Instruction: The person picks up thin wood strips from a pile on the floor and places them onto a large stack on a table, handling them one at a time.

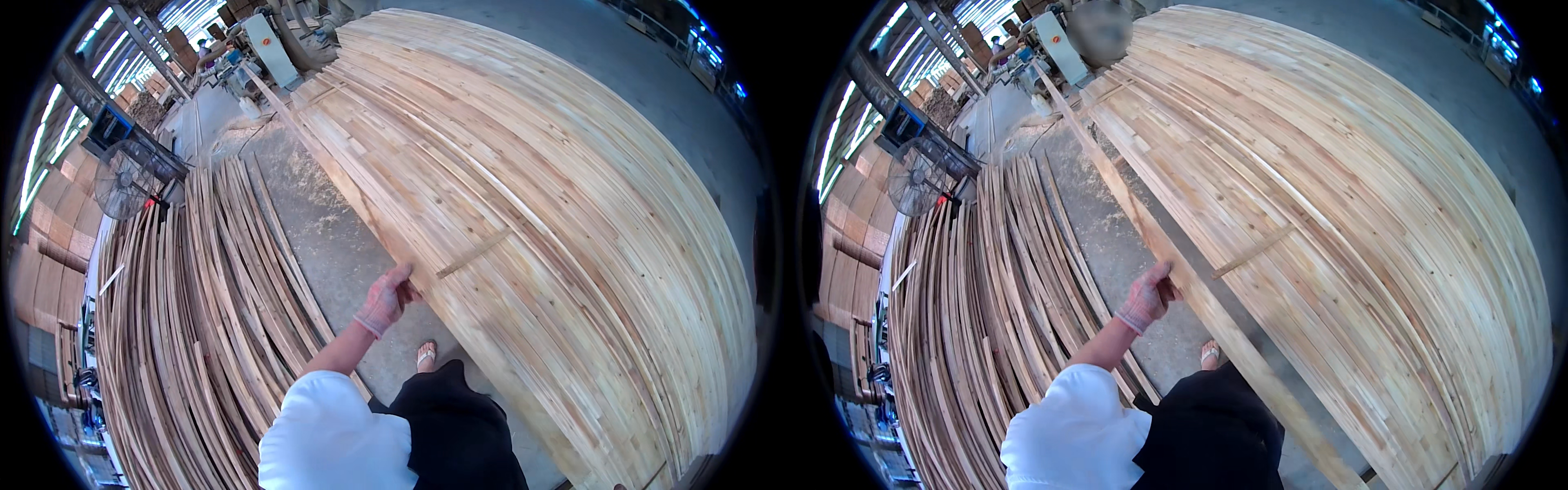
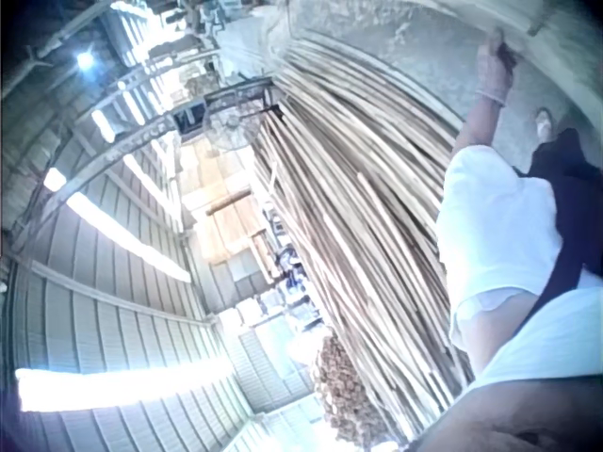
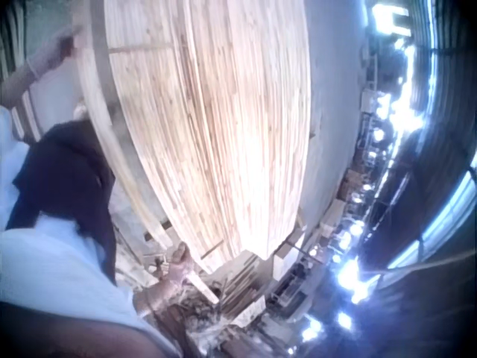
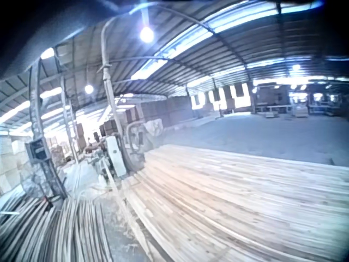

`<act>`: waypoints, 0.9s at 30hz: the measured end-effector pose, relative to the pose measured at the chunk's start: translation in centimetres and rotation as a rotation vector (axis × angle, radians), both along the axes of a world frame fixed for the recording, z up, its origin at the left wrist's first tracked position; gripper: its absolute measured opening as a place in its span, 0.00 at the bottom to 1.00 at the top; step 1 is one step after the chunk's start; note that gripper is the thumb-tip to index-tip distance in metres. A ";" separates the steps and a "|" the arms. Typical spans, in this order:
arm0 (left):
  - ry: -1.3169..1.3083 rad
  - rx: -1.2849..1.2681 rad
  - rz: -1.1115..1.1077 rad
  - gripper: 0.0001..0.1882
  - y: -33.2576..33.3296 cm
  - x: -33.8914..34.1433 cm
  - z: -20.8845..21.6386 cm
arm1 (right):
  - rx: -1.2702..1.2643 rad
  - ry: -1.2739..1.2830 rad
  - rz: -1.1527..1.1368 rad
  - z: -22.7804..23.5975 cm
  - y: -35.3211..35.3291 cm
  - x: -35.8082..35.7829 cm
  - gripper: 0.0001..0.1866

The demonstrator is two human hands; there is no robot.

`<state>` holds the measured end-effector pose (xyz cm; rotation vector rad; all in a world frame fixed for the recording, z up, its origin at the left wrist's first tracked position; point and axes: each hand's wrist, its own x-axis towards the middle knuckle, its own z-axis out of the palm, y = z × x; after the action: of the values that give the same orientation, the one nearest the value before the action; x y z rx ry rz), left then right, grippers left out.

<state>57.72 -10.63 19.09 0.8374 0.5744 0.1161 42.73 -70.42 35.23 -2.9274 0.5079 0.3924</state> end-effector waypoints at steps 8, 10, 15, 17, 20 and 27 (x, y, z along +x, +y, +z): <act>0.022 0.129 0.158 0.16 16.5 5.6 -2.1 | 0.167 -0.088 -0.168 -0.4 19.0 7.3 0.18; 0.020 0.091 0.211 0.15 19.1 7.5 -2.6 | 0.149 -0.095 -0.066 -1.6 21.1 8.0 0.20; -0.171 -0.194 0.198 0.21 24.5 10.1 -6.3 | 0.184 -0.389 -0.075 -10.0 26.9 10.6 0.17; -0.278 -0.209 -0.033 0.25 20.9 8.9 -6.9 | 0.052 -0.199 -0.002 -12.2 29.6 12.3 0.15; -0.154 -0.136 -0.573 0.21 14.5 5.2 -9.2 | 0.077 -0.681 0.318 -14.6 35.3 14.6 0.12; -0.113 -0.040 -1.355 0.26 0.9 0.8 -8.7 | 0.544 -0.024 0.455 -15.3 45.2 19.0 0.20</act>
<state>58.56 -9.69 10.39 1.0210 -0.1797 -1.0717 61.76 -25.21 19.91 -2.4779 -0.2497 0.4568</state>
